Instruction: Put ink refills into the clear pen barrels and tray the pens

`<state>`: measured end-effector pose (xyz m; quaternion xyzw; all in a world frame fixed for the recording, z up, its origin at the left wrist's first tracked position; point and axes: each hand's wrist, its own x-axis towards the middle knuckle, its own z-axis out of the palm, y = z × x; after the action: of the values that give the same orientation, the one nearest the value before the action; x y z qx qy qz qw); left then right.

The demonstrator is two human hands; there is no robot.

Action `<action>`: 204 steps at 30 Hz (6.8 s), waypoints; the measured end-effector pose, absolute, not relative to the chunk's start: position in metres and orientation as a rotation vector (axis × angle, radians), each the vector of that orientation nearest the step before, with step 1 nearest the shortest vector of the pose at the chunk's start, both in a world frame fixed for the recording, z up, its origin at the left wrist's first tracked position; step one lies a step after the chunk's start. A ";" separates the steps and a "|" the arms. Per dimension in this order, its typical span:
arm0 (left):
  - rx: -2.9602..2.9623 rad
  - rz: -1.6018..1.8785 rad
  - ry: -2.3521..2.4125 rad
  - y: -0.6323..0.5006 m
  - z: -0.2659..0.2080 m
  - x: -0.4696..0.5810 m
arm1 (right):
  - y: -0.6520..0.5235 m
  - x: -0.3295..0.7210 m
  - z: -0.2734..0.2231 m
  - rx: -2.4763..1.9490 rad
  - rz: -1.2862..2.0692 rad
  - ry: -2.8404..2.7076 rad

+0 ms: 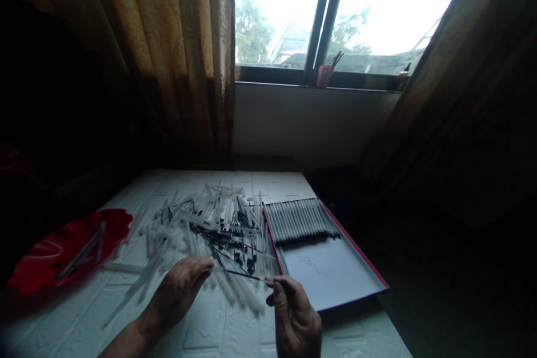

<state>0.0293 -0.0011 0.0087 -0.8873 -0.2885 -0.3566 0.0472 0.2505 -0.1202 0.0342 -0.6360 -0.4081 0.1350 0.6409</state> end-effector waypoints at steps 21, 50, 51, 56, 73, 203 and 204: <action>-2.627 -1.193 -0.928 -0.016 0.003 0.018 | -0.120 0.243 0.034 -1.419 0.311 -1.023; -2.663 -1.161 -0.953 -0.026 -0.003 0.014 | -0.113 0.238 0.030 -1.324 0.403 -1.064; -2.676 -1.165 -0.954 -0.027 -0.001 0.015 | -0.112 0.237 0.029 -1.323 0.412 -1.078; -2.767 -1.281 -0.979 -0.039 0.005 0.026 | -0.108 0.230 0.027 -1.314 0.447 -1.077; -2.659 -1.371 -1.129 -0.038 -0.007 0.015 | -0.116 0.239 0.046 -1.353 0.341 -0.997; -2.834 -1.225 -0.930 -0.038 -0.021 0.019 | -0.088 0.214 -0.023 -1.397 0.457 -1.699; -2.834 -1.225 -0.934 -0.038 -0.021 0.019 | -0.089 0.215 -0.023 -1.372 0.454 -1.706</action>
<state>0.0194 -0.0377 -0.0214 -0.8778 -0.2894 -0.3793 -0.0420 0.2147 -0.0891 -0.0226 -0.5517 -0.6861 0.1826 0.4377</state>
